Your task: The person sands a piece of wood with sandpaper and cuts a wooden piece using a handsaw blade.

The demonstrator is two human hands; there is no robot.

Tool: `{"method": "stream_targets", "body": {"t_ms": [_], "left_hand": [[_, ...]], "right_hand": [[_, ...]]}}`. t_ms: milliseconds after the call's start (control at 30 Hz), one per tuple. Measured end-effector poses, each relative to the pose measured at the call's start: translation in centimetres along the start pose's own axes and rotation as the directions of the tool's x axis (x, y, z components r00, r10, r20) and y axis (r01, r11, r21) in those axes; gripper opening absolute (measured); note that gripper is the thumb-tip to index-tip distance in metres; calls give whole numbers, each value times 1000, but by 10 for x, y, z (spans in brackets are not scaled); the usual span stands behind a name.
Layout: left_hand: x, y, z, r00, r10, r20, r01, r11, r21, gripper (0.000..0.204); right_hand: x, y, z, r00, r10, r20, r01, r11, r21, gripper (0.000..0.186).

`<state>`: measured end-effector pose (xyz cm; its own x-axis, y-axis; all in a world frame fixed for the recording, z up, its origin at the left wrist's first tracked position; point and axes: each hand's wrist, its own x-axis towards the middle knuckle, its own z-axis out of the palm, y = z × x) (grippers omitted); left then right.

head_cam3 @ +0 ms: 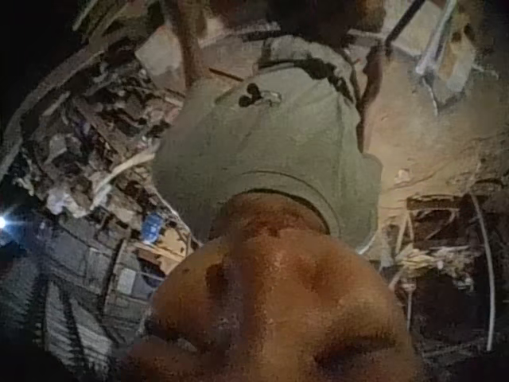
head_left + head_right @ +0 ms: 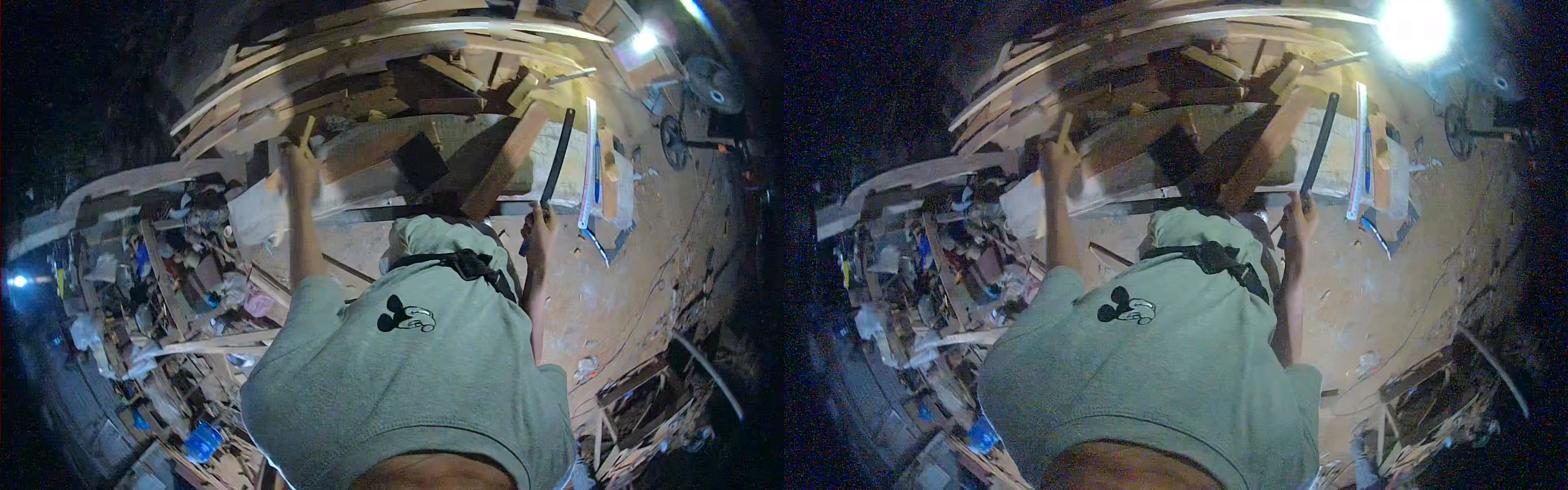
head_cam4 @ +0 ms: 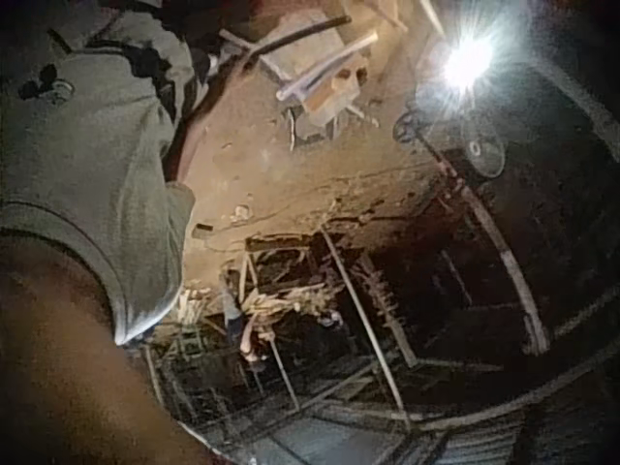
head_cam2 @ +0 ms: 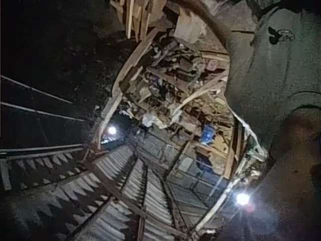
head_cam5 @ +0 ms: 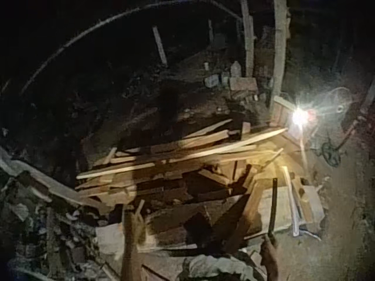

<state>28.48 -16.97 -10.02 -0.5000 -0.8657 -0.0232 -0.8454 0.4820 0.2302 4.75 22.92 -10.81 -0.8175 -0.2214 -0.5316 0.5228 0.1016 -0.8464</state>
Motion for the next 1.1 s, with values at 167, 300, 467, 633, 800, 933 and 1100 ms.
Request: {"method": "stream_targets", "body": {"t_ms": [167,300,467,633,800,933,1100], "left_hand": [[14,-79,9,972,131,198,-146,987,67,32],[9,-9,-54,879,418,230,-463,865,194,31],[49,52,-54,826,554,-103,-556,831,5,51],[21,270,-52,606,786,124,-419,447,-791,40],[-14,395,64,469,805,363,-337,543,-769,56],[-49,450,101,469,674,571,-393,738,-548,54],[-54,447,98,497,744,447,-269,621,-736,50]], "right_hand": [[11,19,-11,998,7,61,-6,1000,-16,15],[10,4,-2,1000,2,22,-3,1000,29,15],[7,-6,2,990,-96,-99,108,987,120,15],[2,1,-23,974,-63,-216,116,964,241,15],[-19,-8,-32,922,-52,-384,178,937,301,14],[-37,4,-45,883,-65,-466,258,894,365,13],[-48,17,-57,833,-24,-552,243,913,328,14]]}}
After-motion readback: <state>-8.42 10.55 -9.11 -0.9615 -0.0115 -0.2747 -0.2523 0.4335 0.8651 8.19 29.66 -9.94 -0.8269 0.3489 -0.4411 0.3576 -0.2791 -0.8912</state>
